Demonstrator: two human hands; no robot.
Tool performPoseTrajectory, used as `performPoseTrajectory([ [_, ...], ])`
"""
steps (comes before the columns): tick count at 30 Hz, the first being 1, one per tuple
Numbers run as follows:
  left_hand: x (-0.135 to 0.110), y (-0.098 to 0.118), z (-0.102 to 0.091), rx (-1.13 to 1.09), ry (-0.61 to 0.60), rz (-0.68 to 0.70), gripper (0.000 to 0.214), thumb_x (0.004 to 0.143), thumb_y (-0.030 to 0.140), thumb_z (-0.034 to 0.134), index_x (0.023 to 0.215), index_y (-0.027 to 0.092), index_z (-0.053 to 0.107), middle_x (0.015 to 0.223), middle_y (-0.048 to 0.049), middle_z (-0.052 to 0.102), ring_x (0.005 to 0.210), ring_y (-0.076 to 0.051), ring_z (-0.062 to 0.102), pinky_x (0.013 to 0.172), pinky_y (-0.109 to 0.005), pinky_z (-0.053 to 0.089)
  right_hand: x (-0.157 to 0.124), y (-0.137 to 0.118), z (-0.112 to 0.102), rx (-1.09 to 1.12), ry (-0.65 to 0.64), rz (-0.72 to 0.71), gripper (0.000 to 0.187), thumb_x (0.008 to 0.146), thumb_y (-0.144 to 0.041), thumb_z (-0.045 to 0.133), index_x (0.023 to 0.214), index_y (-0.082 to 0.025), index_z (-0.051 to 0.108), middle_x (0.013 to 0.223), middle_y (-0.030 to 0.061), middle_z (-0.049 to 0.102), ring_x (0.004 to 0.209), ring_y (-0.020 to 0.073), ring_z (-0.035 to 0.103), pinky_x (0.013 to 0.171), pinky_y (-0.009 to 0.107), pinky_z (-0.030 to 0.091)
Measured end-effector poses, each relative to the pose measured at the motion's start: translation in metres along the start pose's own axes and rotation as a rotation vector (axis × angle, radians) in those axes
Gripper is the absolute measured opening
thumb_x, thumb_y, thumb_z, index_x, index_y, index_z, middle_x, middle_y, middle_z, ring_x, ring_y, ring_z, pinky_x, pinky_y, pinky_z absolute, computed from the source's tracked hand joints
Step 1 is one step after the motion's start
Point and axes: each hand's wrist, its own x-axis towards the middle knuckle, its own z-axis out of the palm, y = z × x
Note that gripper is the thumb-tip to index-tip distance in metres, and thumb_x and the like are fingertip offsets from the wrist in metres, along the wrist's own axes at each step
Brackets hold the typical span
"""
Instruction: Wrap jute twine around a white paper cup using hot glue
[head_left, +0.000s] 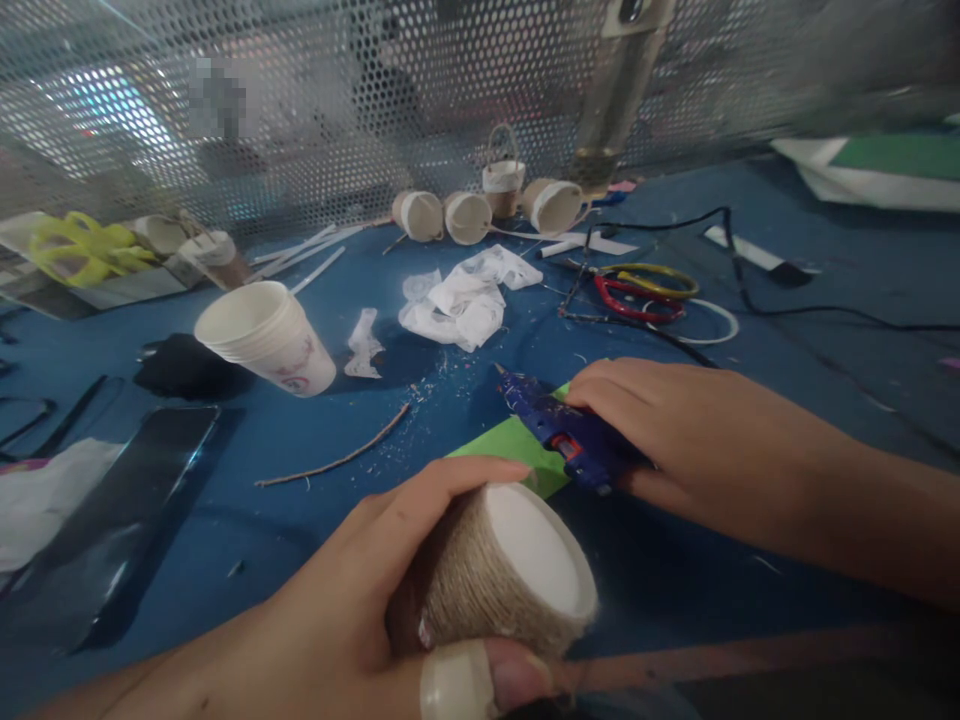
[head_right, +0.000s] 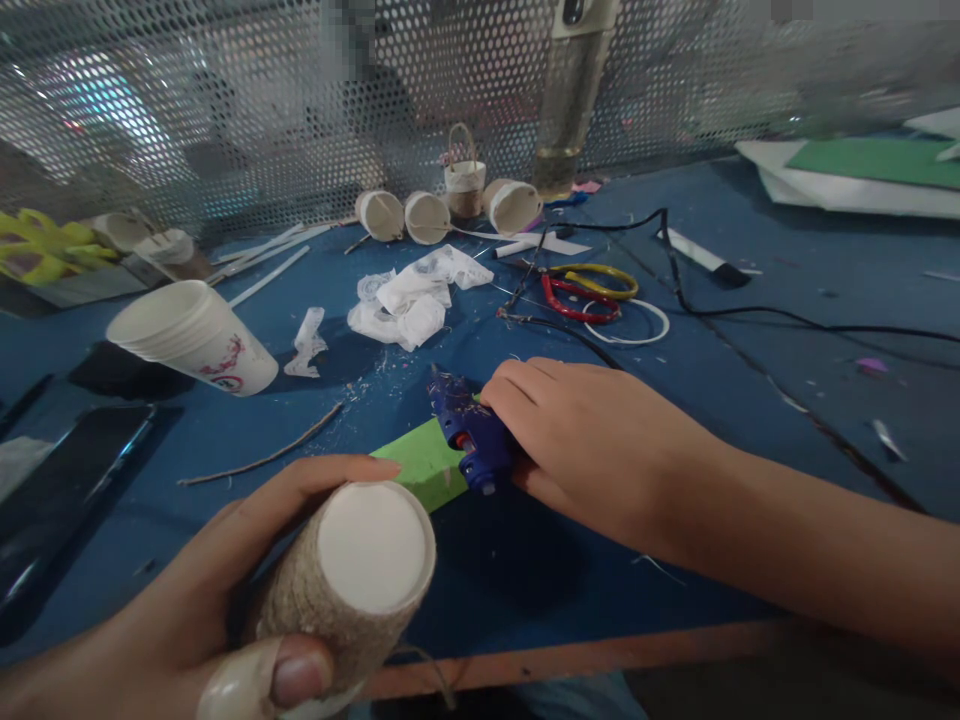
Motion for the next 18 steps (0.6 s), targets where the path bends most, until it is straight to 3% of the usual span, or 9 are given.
performPoseTrajectory([
  [6, -0.0013, 0.0014, 0.001, 0.012, 0.008, -0.031, 0.063, 0.092, 0.028, 0.081, 0.148, 0.039, 0.054, 0.114, 0.0021, 0.078, 0.091, -0.019, 0.077, 0.076, -0.022, 0.065, 0.0003, -0.0023, 0.0033, -0.023, 0.055, -0.004, 0.03, 0.079, -0.014, 0.055, 0.108, -0.016, 0.065, 0.107, 0.0146, 0.076, 0.086, 0.0324, 0.075, 0.065, 0.045, 0.062],
  [10, -0.0024, -0.0005, 0.0009, 0.056, 0.034, -0.017, 0.066, 0.093, 0.03, 0.082, 0.15, 0.045, 0.053, 0.119, 0.0036, 0.078, 0.095, -0.019, 0.078, 0.078, -0.021, 0.066, 0.0003, -0.0031, 0.0034, -0.01, 0.044, -0.025, 0.029, 0.079, -0.015, 0.054, 0.105, -0.017, 0.064, 0.107, 0.0154, 0.077, 0.084, 0.0333, 0.076, 0.062, 0.048, 0.064],
  [14, -0.0032, -0.0013, 0.0007, 0.084, 0.034, 0.024, 0.074, 0.088, 0.023, 0.085, 0.151, 0.045, 0.053, 0.12, 0.0046, 0.079, 0.097, -0.019, 0.078, 0.082, -0.021, 0.065, -0.0016, -0.0029, 0.0027, -0.024, 0.051, -0.009, 0.03, 0.078, -0.014, 0.054, 0.106, -0.018, 0.063, 0.111, 0.0164, 0.077, 0.088, 0.0337, 0.077, 0.064, 0.047, 0.064],
  [18, -0.0018, 0.0005, 0.001, 0.126, 0.066, -0.043, 0.071, 0.084, 0.032, 0.086, 0.149, 0.041, 0.058, 0.119, 0.0018, 0.079, 0.096, -0.021, 0.077, 0.082, -0.026, 0.067, -0.0008, -0.0031, 0.0005, -0.018, 0.013, -0.013, 0.028, 0.079, -0.015, 0.056, 0.106, -0.018, 0.063, 0.11, 0.0164, 0.077, 0.088, 0.0338, 0.077, 0.064, 0.047, 0.065],
])
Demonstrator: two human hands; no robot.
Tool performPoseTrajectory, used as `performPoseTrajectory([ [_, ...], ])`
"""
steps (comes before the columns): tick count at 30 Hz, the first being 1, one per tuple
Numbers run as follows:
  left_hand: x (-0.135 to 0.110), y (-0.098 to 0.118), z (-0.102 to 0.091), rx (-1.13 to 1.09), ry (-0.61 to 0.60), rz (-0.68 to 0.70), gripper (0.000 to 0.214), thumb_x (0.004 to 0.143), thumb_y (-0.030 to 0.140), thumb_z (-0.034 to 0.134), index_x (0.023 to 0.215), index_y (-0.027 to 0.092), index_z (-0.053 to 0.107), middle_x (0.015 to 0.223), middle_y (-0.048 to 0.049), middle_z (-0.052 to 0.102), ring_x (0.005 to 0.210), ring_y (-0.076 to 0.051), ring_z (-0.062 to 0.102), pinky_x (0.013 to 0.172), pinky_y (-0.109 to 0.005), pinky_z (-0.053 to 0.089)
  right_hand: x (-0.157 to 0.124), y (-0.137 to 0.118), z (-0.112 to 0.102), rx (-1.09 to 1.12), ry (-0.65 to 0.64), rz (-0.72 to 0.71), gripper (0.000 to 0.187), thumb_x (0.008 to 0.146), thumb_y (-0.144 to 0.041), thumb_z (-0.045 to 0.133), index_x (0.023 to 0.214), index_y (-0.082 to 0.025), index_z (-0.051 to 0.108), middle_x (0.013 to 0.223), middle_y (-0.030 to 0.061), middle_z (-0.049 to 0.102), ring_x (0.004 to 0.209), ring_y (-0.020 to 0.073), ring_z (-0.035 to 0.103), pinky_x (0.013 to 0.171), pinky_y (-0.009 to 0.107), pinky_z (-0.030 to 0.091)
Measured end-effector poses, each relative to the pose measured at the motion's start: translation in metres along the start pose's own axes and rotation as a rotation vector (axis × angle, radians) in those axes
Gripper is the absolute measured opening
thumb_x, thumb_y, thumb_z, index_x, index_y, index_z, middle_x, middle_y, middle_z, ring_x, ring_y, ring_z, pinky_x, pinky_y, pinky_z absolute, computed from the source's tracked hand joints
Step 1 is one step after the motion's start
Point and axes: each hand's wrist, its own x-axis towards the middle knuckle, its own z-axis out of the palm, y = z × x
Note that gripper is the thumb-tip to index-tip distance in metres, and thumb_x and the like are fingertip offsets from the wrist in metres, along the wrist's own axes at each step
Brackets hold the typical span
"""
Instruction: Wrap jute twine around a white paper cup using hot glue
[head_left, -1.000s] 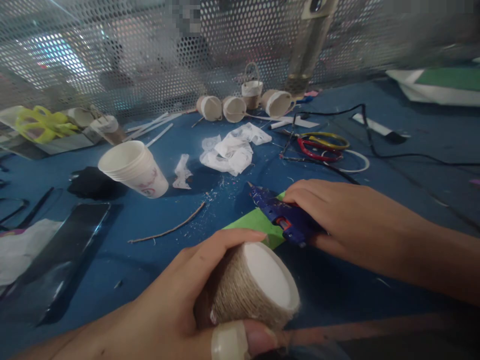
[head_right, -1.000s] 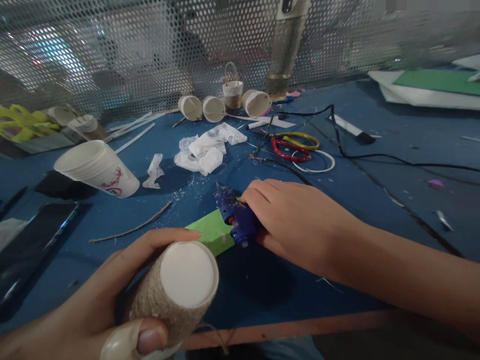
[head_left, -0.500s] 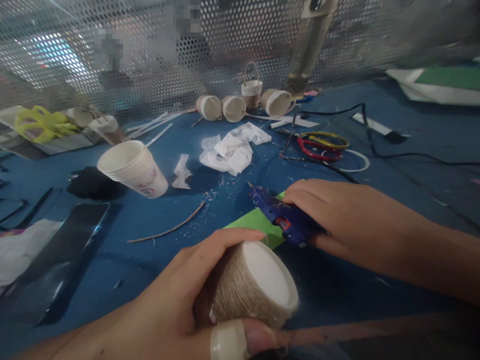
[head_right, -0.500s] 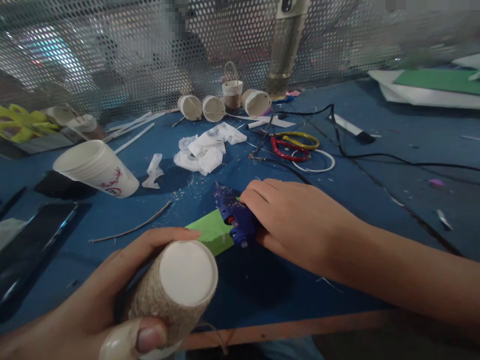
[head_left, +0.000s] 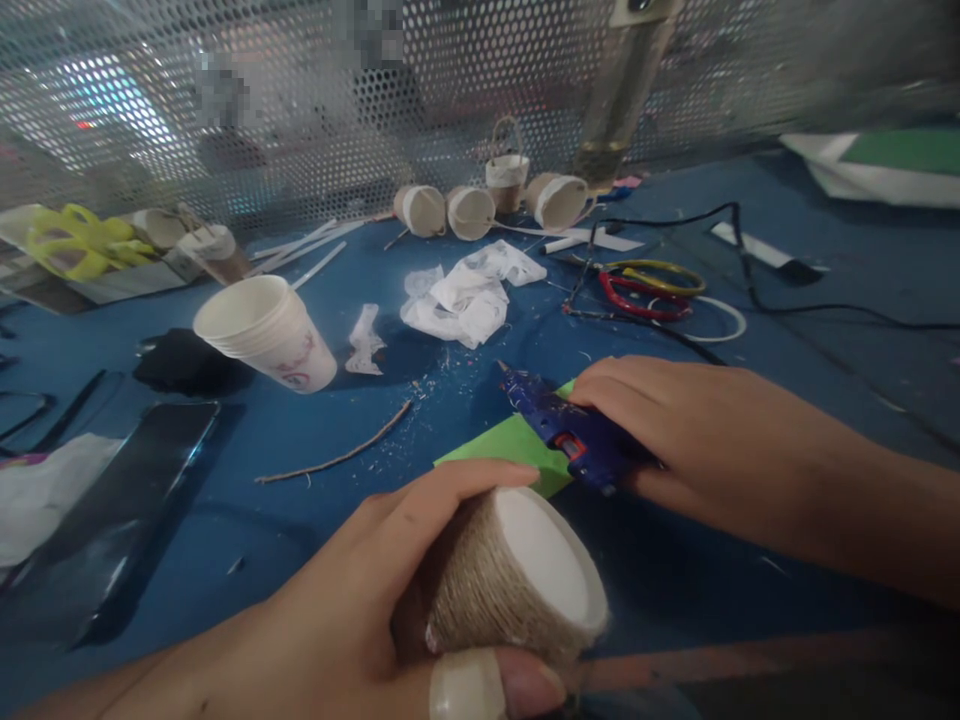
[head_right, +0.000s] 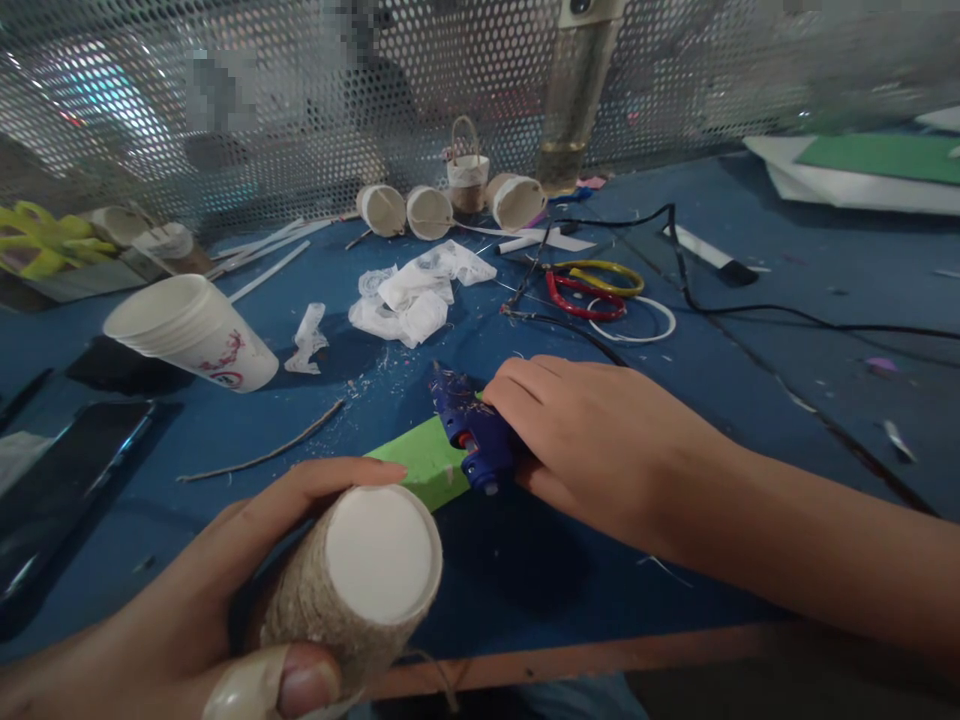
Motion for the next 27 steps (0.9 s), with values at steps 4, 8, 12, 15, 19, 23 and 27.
performPoseTrajectory([
  [4, 0.001, -0.001, 0.001, -0.032, -0.036, -0.045, 0.068, 0.086, 0.042, 0.086, 0.149, 0.04, 0.059, 0.117, 0.0, 0.081, 0.095, -0.024, 0.079, 0.078, -0.029, 0.069, 0.002, 0.001, 0.0, 0.007, 0.033, -0.021, 0.027, 0.079, -0.015, 0.053, 0.104, -0.018, 0.064, 0.108, 0.0175, 0.077, 0.084, 0.0347, 0.077, 0.061, 0.049, 0.065],
  [8, -0.001, -0.001, 0.002, 0.027, 0.047, -0.015, 0.071, 0.082, 0.047, 0.09, 0.147, 0.043, 0.063, 0.12, 0.0019, 0.081, 0.098, -0.024, 0.079, 0.085, -0.03, 0.069, 0.0, 0.002, 0.005, 0.003, 0.056, -0.018, 0.029, 0.08, -0.015, 0.052, 0.107, -0.019, 0.061, 0.11, 0.0164, 0.076, 0.086, 0.0348, 0.076, 0.063, 0.05, 0.064],
  [12, -0.003, 0.001, 0.001, 0.04, 0.051, -0.054, 0.062, 0.087, 0.057, 0.084, 0.144, 0.042, 0.067, 0.112, 0.0038, 0.082, 0.091, -0.022, 0.08, 0.071, -0.023, 0.068, -0.004, 0.002, 0.008, 0.005, 0.069, -0.011, 0.03, 0.081, -0.014, 0.051, 0.109, -0.02, 0.06, 0.111, 0.0144, 0.075, 0.089, 0.0339, 0.076, 0.065, 0.048, 0.062],
  [15, -0.006, 0.0, -0.001, 0.155, 0.08, 0.008, 0.071, 0.085, 0.051, 0.088, 0.15, 0.049, 0.06, 0.12, 0.0035, 0.08, 0.098, -0.024, 0.08, 0.085, -0.031, 0.071, -0.003, 0.001, 0.007, 0.014, 0.056, -0.004, 0.027, 0.082, -0.015, 0.052, 0.107, -0.02, 0.061, 0.112, 0.015, 0.075, 0.086, 0.0326, 0.075, 0.062, 0.046, 0.059],
  [19, -0.008, -0.007, 0.0, 0.146, 0.093, 0.069, 0.071, 0.086, 0.053, 0.087, 0.151, 0.052, 0.057, 0.113, 0.0035, 0.08, 0.087, -0.021, 0.08, 0.084, -0.029, 0.071, 0.0, 0.001, 0.004, 0.012, 0.013, 0.034, 0.029, 0.08, -0.016, 0.057, 0.108, -0.021, 0.063, 0.113, 0.0138, 0.076, 0.087, 0.0304, 0.074, 0.066, 0.042, 0.059],
  [23, -0.01, -0.007, 0.001, 0.191, 0.071, 0.06, 0.082, 0.083, 0.048, 0.09, 0.155, 0.056, 0.05, 0.127, 0.0051, 0.078, 0.103, -0.025, 0.081, 0.086, -0.03, 0.071, -0.001, 0.003, 0.003, 0.016, 0.0, 0.008, 0.028, 0.082, -0.017, 0.057, 0.109, -0.02, 0.064, 0.112, 0.0134, 0.077, 0.088, 0.03, 0.074, 0.066, 0.041, 0.058],
  [27, -0.011, -0.003, 0.002, 0.234, 0.099, 0.035, 0.074, 0.086, 0.053, 0.085, 0.153, 0.057, 0.053, 0.123, 0.0067, 0.081, 0.099, -0.025, 0.082, 0.087, -0.034, 0.071, -0.003, 0.003, 0.005, 0.006, 0.051, -0.031, 0.026, 0.087, -0.014, 0.052, 0.11, -0.018, 0.063, 0.117, 0.0177, 0.075, 0.088, 0.0322, 0.074, 0.065, 0.045, 0.059],
])
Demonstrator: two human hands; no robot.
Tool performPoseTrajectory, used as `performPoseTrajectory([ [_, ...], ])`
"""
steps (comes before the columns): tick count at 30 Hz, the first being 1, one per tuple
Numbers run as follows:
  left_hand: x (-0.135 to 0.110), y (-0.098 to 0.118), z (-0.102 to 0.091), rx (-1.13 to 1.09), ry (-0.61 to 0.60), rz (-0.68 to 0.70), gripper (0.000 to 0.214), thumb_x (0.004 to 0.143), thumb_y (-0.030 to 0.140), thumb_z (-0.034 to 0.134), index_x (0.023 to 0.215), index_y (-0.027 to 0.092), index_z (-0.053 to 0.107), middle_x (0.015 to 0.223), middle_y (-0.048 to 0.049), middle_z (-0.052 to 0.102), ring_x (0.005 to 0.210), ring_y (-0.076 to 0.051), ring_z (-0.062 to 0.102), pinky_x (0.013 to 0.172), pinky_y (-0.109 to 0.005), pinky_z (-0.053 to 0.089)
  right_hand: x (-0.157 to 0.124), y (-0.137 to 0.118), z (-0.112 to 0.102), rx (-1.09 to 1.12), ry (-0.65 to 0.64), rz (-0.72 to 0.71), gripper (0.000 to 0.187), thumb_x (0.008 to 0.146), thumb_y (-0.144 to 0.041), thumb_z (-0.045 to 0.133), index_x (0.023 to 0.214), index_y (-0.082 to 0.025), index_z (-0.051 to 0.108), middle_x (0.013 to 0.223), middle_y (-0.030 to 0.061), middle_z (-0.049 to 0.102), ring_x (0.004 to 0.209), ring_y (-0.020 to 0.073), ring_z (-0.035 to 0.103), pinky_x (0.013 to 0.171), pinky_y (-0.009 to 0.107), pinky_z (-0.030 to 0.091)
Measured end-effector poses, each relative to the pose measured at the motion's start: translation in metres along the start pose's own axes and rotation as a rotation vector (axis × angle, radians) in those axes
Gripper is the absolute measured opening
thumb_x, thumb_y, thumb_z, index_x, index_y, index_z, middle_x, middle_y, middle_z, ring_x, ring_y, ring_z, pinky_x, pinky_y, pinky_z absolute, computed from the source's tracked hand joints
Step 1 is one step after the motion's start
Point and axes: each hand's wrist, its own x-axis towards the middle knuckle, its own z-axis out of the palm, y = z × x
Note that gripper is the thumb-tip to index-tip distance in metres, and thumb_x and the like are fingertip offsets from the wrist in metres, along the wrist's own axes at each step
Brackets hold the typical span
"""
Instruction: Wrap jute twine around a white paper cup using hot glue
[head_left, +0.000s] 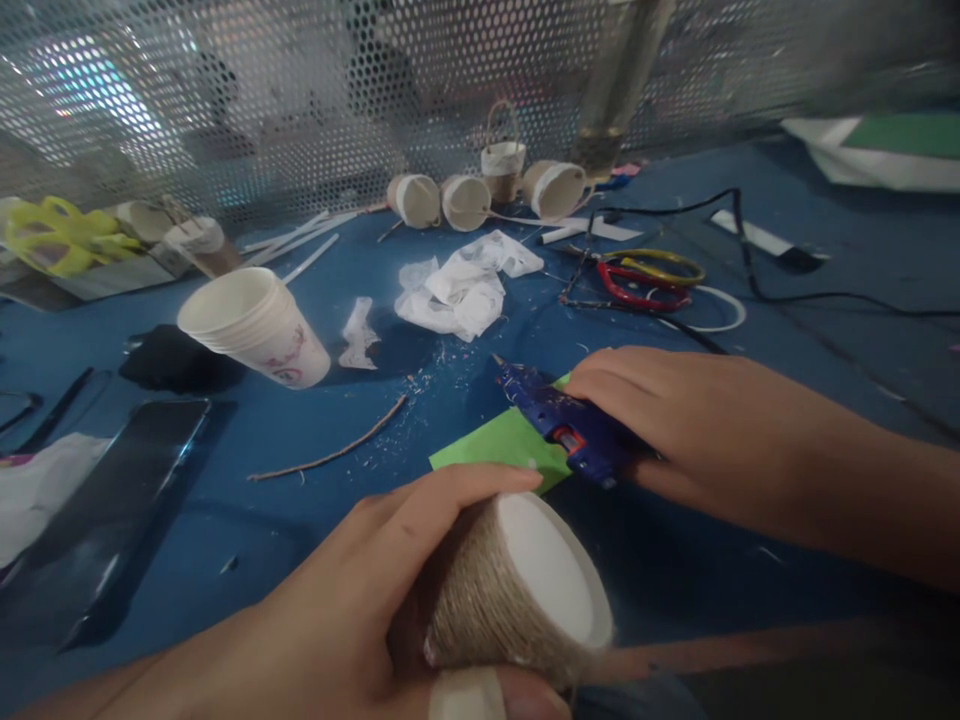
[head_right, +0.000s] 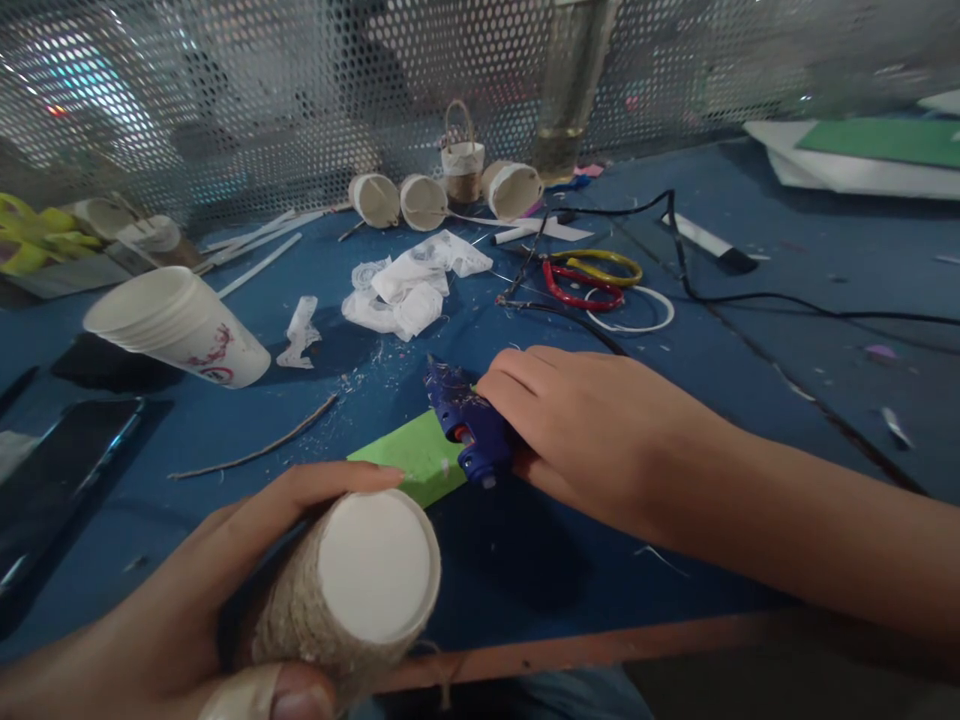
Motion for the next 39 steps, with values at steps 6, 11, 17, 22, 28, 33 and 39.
performPoseTrajectory([
  [6, -0.0015, -0.0005, 0.0, -0.001, -0.028, 0.004, 0.073, 0.089, 0.054, 0.082, 0.156, 0.054, 0.052, 0.134, 0.0049, 0.077, 0.108, -0.028, 0.081, 0.096, -0.04, 0.069, -0.0008, -0.0022, -0.0013, -0.014, -0.022, -0.01, 0.025, 0.09, -0.015, 0.053, 0.112, -0.019, 0.063, 0.12, 0.0165, 0.073, 0.095, 0.0327, 0.074, 0.068, 0.045, 0.059],
  [11, -0.0021, -0.0031, -0.0013, 0.027, -0.063, 0.037, 0.086, 0.083, 0.051, 0.088, 0.158, 0.056, 0.046, 0.136, 0.0046, 0.076, 0.107, -0.027, 0.081, 0.097, -0.037, 0.069, -0.0002, -0.0001, -0.0048, 0.001, -0.057, -0.014, 0.026, 0.093, -0.013, 0.048, 0.114, -0.017, 0.064, 0.121, 0.0174, 0.072, 0.096, 0.0331, 0.073, 0.07, 0.047, 0.06],
  [17, -0.0023, -0.0055, -0.0017, 0.028, -0.12, 0.022, 0.092, 0.083, 0.048, 0.089, 0.16, 0.058, 0.039, 0.14, 0.0038, 0.073, 0.11, -0.027, 0.078, 0.103, -0.043, 0.066, 0.0, 0.0023, -0.0043, 0.017, -0.061, -0.041, 0.022, 0.095, -0.018, 0.052, 0.114, -0.018, 0.063, 0.121, 0.0171, 0.072, 0.095, 0.0321, 0.072, 0.07, 0.045, 0.058],
  [22, -0.0015, -0.0073, -0.0029, 0.027, -0.167, 0.032, 0.099, 0.082, 0.048, 0.09, 0.163, 0.057, 0.034, 0.15, 0.0021, 0.069, 0.121, -0.031, 0.076, 0.108, -0.045, 0.064, -0.0004, -0.0042, -0.0078, -0.003, -0.062, -0.012, 0.023, 0.096, -0.015, 0.049, 0.114, -0.016, 0.064, 0.122, 0.0166, 0.072, 0.096, 0.0322, 0.072, 0.073, 0.047, 0.059],
  [28, -0.0008, -0.0064, -0.0034, 0.084, -0.169, 0.031, 0.095, 0.081, 0.058, 0.089, 0.162, 0.055, 0.039, 0.151, 0.0016, 0.07, 0.12, -0.033, 0.077, 0.107, -0.047, 0.065, -0.0011, -0.0041, -0.0078, -0.008, -0.072, -0.017, 0.025, 0.098, -0.015, 0.047, 0.116, -0.015, 0.065, 0.122, 0.0163, 0.072, 0.096, 0.0307, 0.071, 0.073, 0.045, 0.058],
  [33, 0.0019, -0.0071, -0.0042, 0.071, -0.134, 0.066, 0.093, 0.08, 0.059, 0.089, 0.16, 0.049, 0.044, 0.136, -0.0006, 0.076, 0.107, -0.029, 0.08, 0.104, -0.046, 0.066, -0.0029, -0.0007, -0.0039, -0.001, -0.032, -0.034, 0.025, 0.1, -0.018, 0.047, 0.117, -0.015, 0.064, 0.121, 0.0161, 0.072, 0.093, 0.03, 0.07, 0.071, 0.044, 0.055],
  [39, 0.0019, -0.0053, -0.0003, 0.174, -0.016, 0.145, 0.072, 0.094, 0.07, 0.072, 0.157, 0.047, 0.046, 0.127, 0.0026, 0.079, 0.097, -0.021, 0.082, 0.096, -0.033, 0.068, -0.0026, 0.0031, -0.0027, 0.006, -0.015, -0.084, 0.025, 0.1, -0.021, 0.05, 0.118, -0.015, 0.065, 0.118, 0.0159, 0.073, 0.089, 0.0282, 0.071, 0.068, 0.041, 0.055],
])
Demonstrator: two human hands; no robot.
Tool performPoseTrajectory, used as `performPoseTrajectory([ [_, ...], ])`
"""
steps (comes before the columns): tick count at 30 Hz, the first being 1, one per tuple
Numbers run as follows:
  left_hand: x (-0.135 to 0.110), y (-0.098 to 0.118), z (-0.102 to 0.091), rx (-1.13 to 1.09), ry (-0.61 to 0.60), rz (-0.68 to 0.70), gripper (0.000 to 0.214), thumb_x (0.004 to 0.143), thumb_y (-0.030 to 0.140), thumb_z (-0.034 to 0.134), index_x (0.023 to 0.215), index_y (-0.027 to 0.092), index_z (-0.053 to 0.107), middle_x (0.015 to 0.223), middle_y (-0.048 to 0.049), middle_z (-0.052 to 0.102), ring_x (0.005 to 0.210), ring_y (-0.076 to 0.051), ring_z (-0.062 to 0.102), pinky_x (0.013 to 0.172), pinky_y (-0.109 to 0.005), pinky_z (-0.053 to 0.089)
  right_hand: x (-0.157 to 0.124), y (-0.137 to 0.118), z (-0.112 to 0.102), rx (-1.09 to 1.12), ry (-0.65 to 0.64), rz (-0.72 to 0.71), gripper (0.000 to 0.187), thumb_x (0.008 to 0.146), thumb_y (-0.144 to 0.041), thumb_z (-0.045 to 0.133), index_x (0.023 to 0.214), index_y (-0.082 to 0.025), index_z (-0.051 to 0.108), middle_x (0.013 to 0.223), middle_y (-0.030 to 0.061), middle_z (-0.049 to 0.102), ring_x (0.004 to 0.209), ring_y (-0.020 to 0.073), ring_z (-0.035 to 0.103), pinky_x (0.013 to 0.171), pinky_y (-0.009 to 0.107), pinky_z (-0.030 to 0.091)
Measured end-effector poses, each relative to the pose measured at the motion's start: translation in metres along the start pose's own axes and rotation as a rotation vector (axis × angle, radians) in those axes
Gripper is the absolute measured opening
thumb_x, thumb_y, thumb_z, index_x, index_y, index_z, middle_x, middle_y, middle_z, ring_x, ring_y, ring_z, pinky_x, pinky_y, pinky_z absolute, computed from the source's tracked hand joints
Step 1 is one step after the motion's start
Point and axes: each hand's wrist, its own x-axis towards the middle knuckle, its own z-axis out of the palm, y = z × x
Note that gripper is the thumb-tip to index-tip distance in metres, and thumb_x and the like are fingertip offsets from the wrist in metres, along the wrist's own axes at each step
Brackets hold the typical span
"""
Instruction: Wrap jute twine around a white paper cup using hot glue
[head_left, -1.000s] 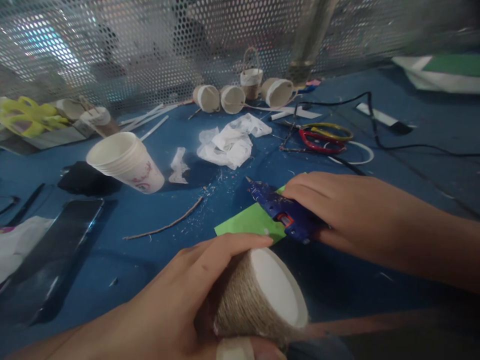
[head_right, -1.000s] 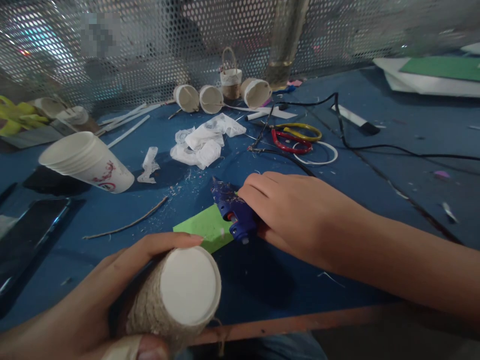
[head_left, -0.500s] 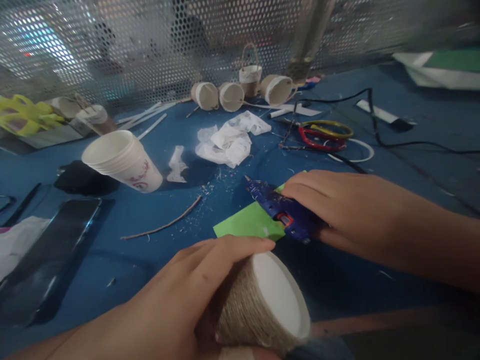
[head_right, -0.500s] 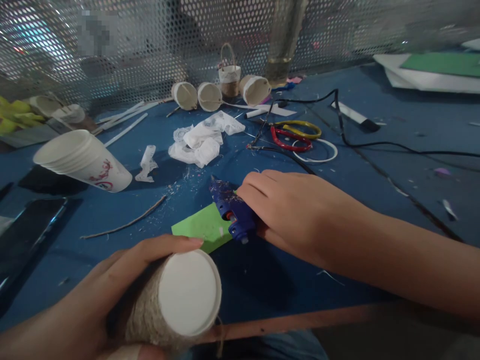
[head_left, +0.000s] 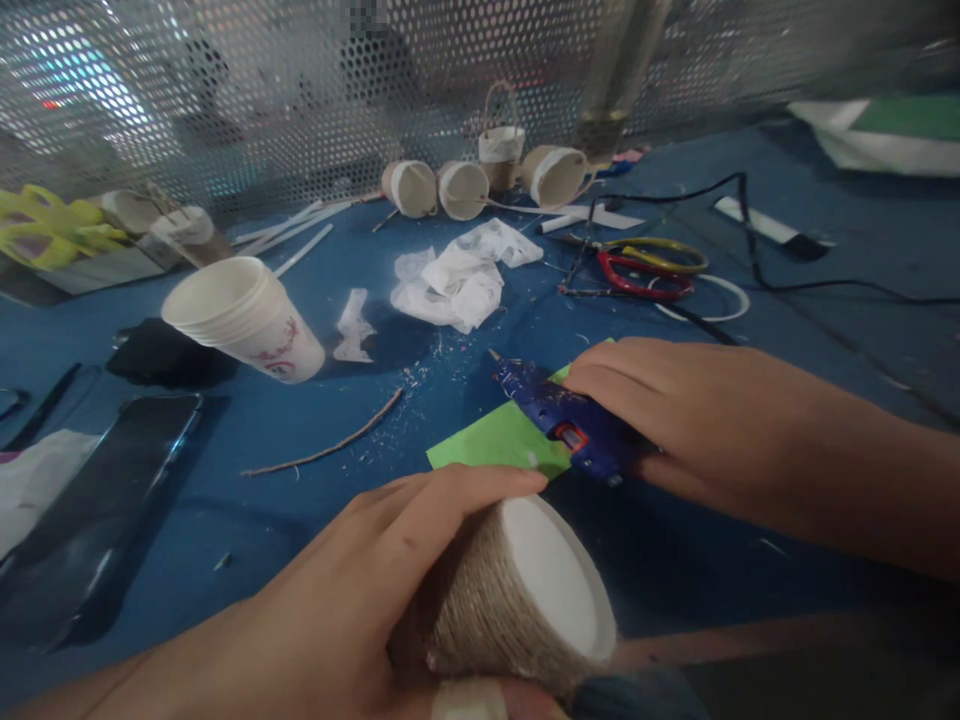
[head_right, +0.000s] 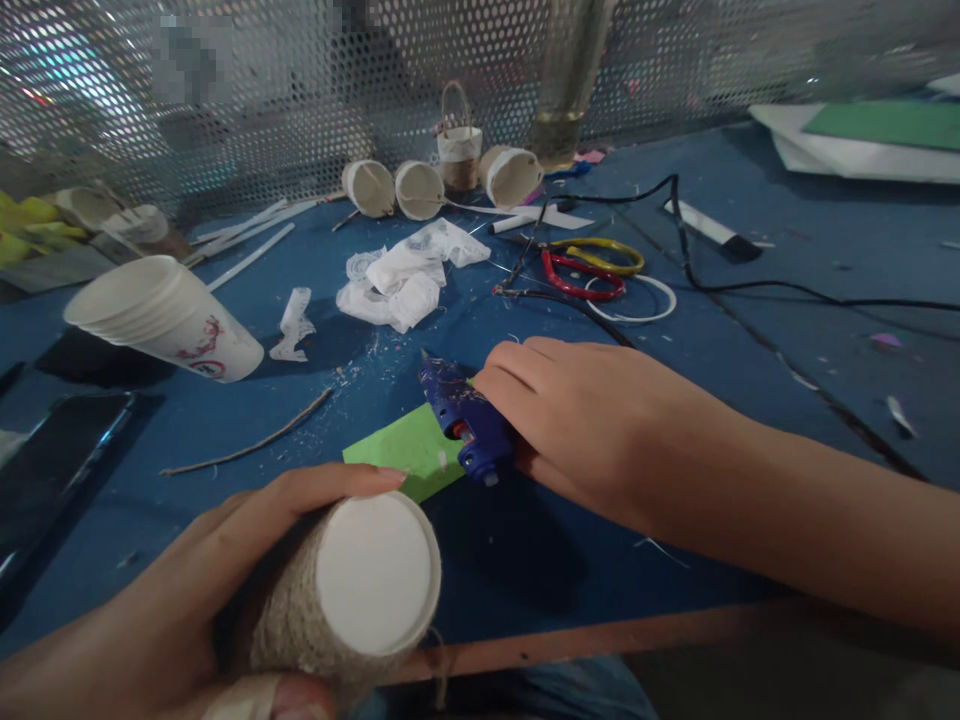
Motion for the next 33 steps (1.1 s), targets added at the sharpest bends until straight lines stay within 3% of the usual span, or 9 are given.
performPoseTrajectory([
  [6, -0.0025, -0.0038, 0.0006, -0.081, -0.082, -0.04, 0.093, 0.082, 0.059, 0.086, 0.16, 0.055, 0.036, 0.132, 0.0028, 0.075, 0.099, -0.027, 0.082, 0.098, -0.044, 0.068, -0.0016, 0.0018, 0.0003, 0.0, 0.005, -0.001, 0.028, 0.098, -0.02, 0.054, 0.123, -0.014, 0.064, 0.119, 0.0159, 0.074, 0.091, 0.0291, 0.071, 0.068, 0.04, 0.055],
  [14, -0.0023, -0.0008, 0.0034, -0.052, -0.063, -0.059, 0.083, 0.089, 0.067, 0.077, 0.159, 0.056, 0.035, 0.13, 0.0025, 0.076, 0.099, -0.027, 0.081, 0.1, -0.047, 0.068, -0.0011, 0.0005, 0.0003, -0.002, 0.015, 0.018, 0.028, 0.098, -0.02, 0.054, 0.123, -0.013, 0.065, 0.12, 0.0157, 0.073, 0.092, 0.0284, 0.07, 0.07, 0.039, 0.053],
  [23, -0.0024, 0.0008, 0.0022, -0.037, -0.017, -0.04, 0.077, 0.091, 0.069, 0.076, 0.159, 0.052, 0.044, 0.129, 0.0022, 0.08, 0.097, -0.025, 0.083, 0.097, -0.039, 0.069, -0.0005, 0.0002, -0.0009, -0.007, -0.004, 0.006, 0.029, 0.1, -0.02, 0.052, 0.125, -0.011, 0.064, 0.12, 0.0173, 0.073, 0.092, 0.0293, 0.071, 0.07, 0.04, 0.054],
  [28, -0.0025, -0.003, 0.0021, -0.059, -0.002, -0.035, 0.086, 0.083, 0.068, 0.083, 0.159, 0.054, 0.045, 0.13, 0.0041, 0.08, 0.099, -0.026, 0.084, 0.095, -0.037, 0.07, 0.0, -0.0024, -0.0016, 0.012, 0.001, 0.016, 0.025, 0.1, -0.021, 0.053, 0.12, -0.014, 0.066, 0.12, 0.0171, 0.074, 0.092, 0.0296, 0.071, 0.072, 0.041, 0.054],
  [33, -0.0005, -0.0003, 0.0014, -0.044, -0.019, -0.014, 0.08, 0.088, 0.068, 0.079, 0.158, 0.052, 0.045, 0.128, 0.0051, 0.08, 0.096, -0.024, 0.084, 0.093, -0.034, 0.07, -0.0011, -0.0045, -0.0014, -0.012, -0.017, 0.058, 0.025, 0.103, -0.02, 0.046, 0.12, -0.015, 0.064, 0.122, 0.0164, 0.073, 0.094, 0.029, 0.071, 0.072, 0.041, 0.054],
])
